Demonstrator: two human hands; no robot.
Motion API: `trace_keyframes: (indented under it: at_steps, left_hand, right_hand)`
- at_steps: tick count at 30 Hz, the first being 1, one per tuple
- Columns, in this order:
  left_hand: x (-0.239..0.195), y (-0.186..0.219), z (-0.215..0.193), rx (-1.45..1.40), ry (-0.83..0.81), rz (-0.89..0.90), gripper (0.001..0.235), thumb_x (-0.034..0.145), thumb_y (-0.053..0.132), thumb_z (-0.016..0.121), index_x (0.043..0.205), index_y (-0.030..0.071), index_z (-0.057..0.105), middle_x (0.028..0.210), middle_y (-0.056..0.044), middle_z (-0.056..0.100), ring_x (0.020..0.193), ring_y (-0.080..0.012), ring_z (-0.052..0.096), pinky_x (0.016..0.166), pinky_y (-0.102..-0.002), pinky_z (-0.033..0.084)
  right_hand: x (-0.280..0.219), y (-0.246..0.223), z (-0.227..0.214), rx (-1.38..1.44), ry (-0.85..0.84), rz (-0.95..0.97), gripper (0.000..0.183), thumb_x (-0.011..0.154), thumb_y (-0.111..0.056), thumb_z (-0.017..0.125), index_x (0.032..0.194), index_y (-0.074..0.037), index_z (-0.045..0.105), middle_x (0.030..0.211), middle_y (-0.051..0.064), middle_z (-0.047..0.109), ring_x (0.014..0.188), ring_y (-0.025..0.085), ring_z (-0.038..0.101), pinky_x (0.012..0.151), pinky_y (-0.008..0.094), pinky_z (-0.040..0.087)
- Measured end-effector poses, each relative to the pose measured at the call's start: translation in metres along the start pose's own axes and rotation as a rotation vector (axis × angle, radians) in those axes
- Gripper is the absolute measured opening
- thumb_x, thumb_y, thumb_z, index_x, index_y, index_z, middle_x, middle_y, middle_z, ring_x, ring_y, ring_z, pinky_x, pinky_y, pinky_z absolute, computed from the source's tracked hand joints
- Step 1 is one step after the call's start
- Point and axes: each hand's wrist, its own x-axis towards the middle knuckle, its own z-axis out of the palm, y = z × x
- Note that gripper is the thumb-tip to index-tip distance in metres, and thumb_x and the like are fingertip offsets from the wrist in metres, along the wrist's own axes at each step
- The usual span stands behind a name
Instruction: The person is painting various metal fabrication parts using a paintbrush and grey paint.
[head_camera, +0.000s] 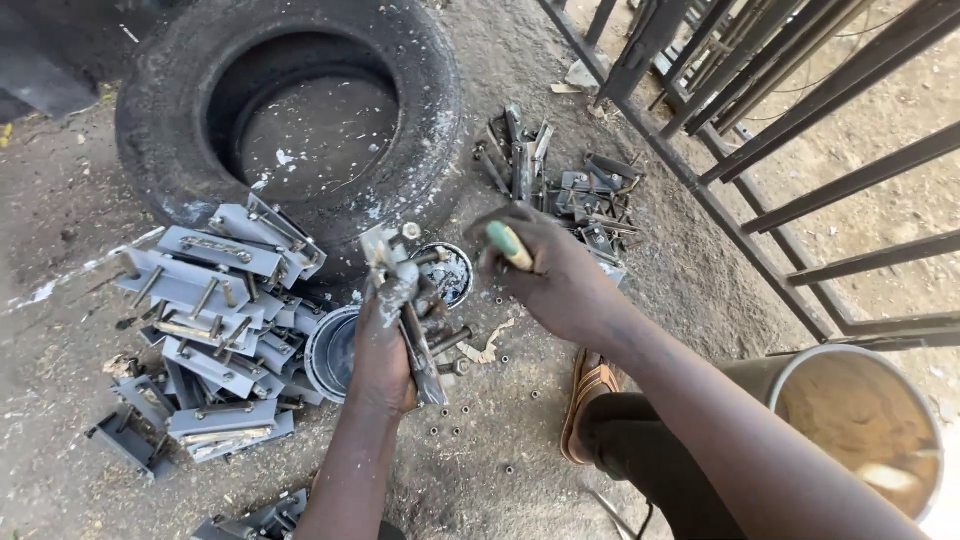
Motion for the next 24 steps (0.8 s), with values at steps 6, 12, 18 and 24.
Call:
trace_keyframes:
  at_steps: [6,12,18,24]
  left_hand:
    - [-0.012,0.007,0.012,0.032,0.003,-0.057,0.040,0.097,0.044,0.056,0.113,0.008,0.054,0.085,-0.004,0.052,0.083,-0.0236,0.058,0.077,-0.038,0.052]
    - [-0.012,0.009,0.007,0.040,-0.045,-0.064,0.039,0.095,0.042,0.060,0.109,0.006,0.057,0.082,-0.006,0.056,0.077,-0.0231,0.062,0.072,-0.039,0.057]
    - [-0.015,0.010,0.003,-0.052,-0.008,-0.072,0.036,0.094,0.038,0.067,0.103,0.005,0.058,0.078,-0.004,0.055,0.076,-0.0219,0.064,0.069,-0.038,0.056]
    - [-0.019,0.021,0.008,-0.088,-0.199,-0.033,0.034,0.094,0.039,0.064,0.092,0.006,0.060,0.068,0.000,0.049,0.057,-0.0145,0.052,0.051,-0.026,0.044]
  right_hand:
    - [-0.005,-0.033,0.003,0.005,0.002,0.209,0.040,0.091,0.002,0.056,0.130,-0.003,0.064,0.122,0.017,0.072,0.104,0.033,0.072,0.089,0.042,0.058]
    - [-0.003,-0.015,0.010,-0.153,0.007,0.111,0.049,0.086,0.003,0.058,0.135,0.004,0.059,0.119,0.027,0.071,0.108,0.046,0.070,0.089,0.055,0.054]
    - [-0.009,-0.036,0.004,-0.087,0.026,0.179,0.045,0.087,0.007,0.053,0.130,0.002,0.063,0.111,0.022,0.076,0.077,0.032,0.071,0.070,0.036,0.058]
    - [-0.002,-0.047,0.003,0.105,0.090,0.248,0.035,0.096,-0.001,0.055,0.129,-0.006,0.066,0.113,0.018,0.074,0.068,0.017,0.065,0.064,0.028,0.053]
